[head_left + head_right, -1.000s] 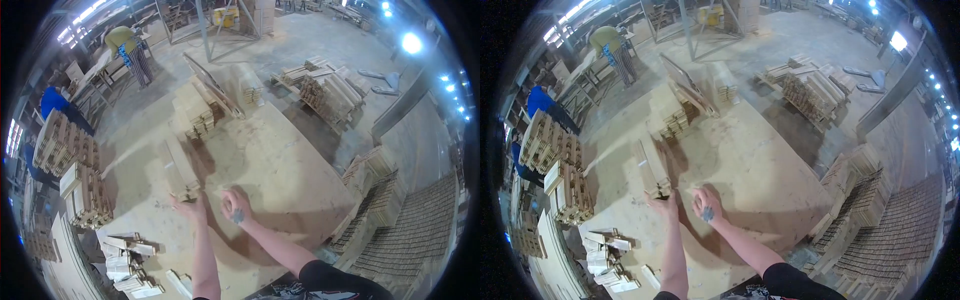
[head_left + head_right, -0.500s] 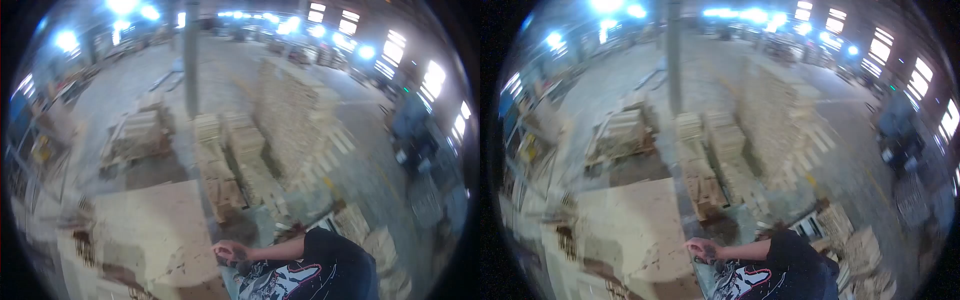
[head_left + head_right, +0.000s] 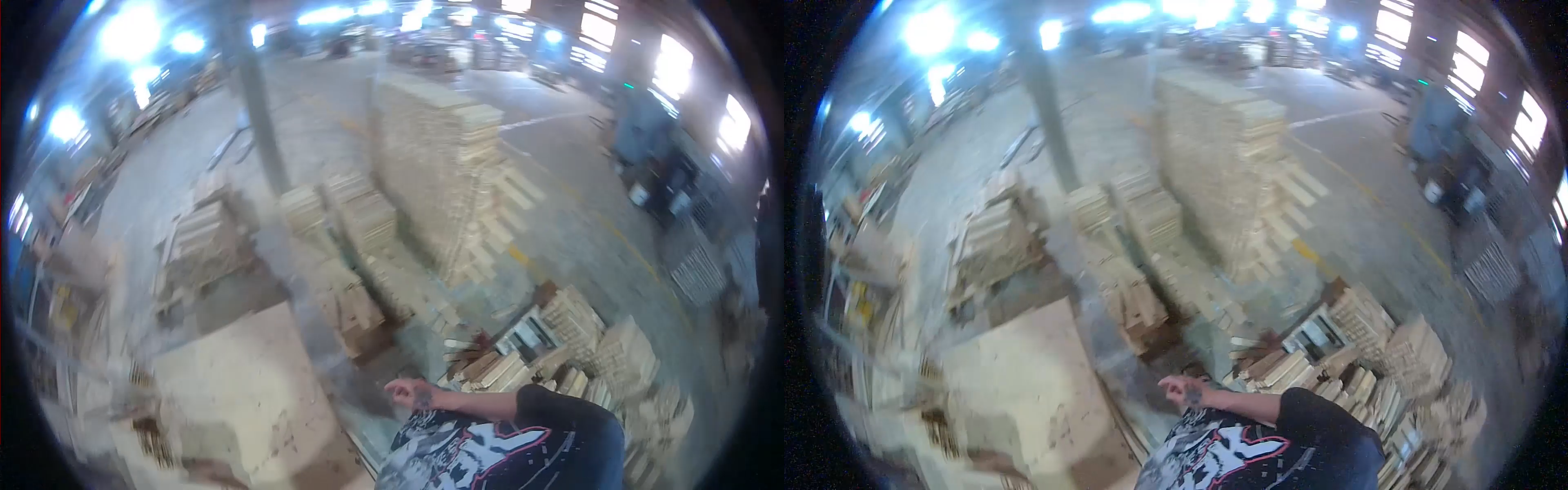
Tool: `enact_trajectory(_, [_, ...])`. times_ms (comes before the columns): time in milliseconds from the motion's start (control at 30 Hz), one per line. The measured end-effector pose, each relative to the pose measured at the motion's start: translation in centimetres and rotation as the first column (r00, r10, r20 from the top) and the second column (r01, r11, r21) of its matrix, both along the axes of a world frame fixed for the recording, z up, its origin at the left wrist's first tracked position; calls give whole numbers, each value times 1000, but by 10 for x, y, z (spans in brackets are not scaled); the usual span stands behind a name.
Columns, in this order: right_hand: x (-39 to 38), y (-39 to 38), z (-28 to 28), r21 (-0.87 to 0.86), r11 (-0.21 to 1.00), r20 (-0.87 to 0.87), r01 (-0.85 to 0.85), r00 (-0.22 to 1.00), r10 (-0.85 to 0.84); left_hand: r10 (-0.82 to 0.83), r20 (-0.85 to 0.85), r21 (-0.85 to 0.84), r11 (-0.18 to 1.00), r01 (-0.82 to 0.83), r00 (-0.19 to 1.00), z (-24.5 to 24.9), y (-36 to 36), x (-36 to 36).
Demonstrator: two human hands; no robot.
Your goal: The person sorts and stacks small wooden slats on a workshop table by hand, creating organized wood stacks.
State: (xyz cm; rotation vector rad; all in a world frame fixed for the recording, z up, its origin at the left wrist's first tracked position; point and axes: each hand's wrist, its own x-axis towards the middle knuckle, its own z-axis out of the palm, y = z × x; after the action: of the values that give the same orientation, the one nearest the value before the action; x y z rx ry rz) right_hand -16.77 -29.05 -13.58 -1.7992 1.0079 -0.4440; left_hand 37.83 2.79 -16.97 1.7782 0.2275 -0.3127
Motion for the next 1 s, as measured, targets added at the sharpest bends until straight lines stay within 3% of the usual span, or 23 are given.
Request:
enact_trajectory(100, [-10, -13, -9, -26, 999, 47, -46, 998, 47, 125, 23, -160, 980, -120, 992, -24, 117, 13])
enact_trajectory(167, [-14, -16, 2, 49, 999, -37, -8, 999, 9, 128, 90, -211, 972, -107, 988, -14, 149, 1])
enact_trajectory(200, [-14, -20, 6, 49, 999, -29, -7, 1000, 9, 3, 165, -205, 978, 31, 986, -7, 154, 1])
enact_trajectory(233, [-12, -24, 11, 51, 999, -24, -8, 1000, 9, -131, 218, -181, 968, 172, 967, 8, 146, -5])
enact_trajectory(267, [-11, -27, 16, 71, 997, -27, -23, 999, 25, -132, 82, -245, 958, 148, 988, 26, 134, 1])
enact_trajectory(300, [-7, -30, 22, 91, 995, -32, -34, 999, 37, -183, 82, -276, 940, 199, 980, 41, 121, -2])
enact_trajectory(333, [-2, -36, 18, 97, 993, -27, -63, 997, 66, -116, 52, -254, 959, 126, 992, 41, 112, 5])
enact_trajectory(367, [-9, -40, 4, 97, 992, -18, -82, 996, 84, -59, -9, -71, 996, 58, 998, 66, 88, -4])
enact_trajectory(433, [-9, -41, -5, 102, 986, -6, -130, 991, 131, -53, -161, -58, 997, 44, 986, 73, 74, 2])
enact_trajectory(500, [-15, -41, 1, 111, 979, 0, -172, 985, 173, 68, -168, 1, 998, -69, 983, 115, 36, -25])
enact_trajectory(600, [-23, -38, -2, 191, 971, -42, -144, 987, 155, 43, -129, -19, 999, -45, 991, 105, 40, -21])
enact_trajectory(733, [-32, -38, -6, 174, 969, -73, -173, 979, 188, 179, -75, 52, 983, -176, 981, 92, 39, -17])
enact_trajectory(833, [-27, -35, 2, 197, 971, -75, -134, 986, 151, 63, -158, -5, 998, -64, 985, 110, 46, -32])
enact_trajectory(967, [-18, -36, 2, 183, 964, -85, -192, 974, 211, 13, -206, -68, 997, -28, 979, 70, 72, -67])
enact_trajectory(1000, [-15, -38, 0, 219, 952, -49, -214, 972, 230, -15, -212, -148, 989, -16, 977, 78, 68, -91])
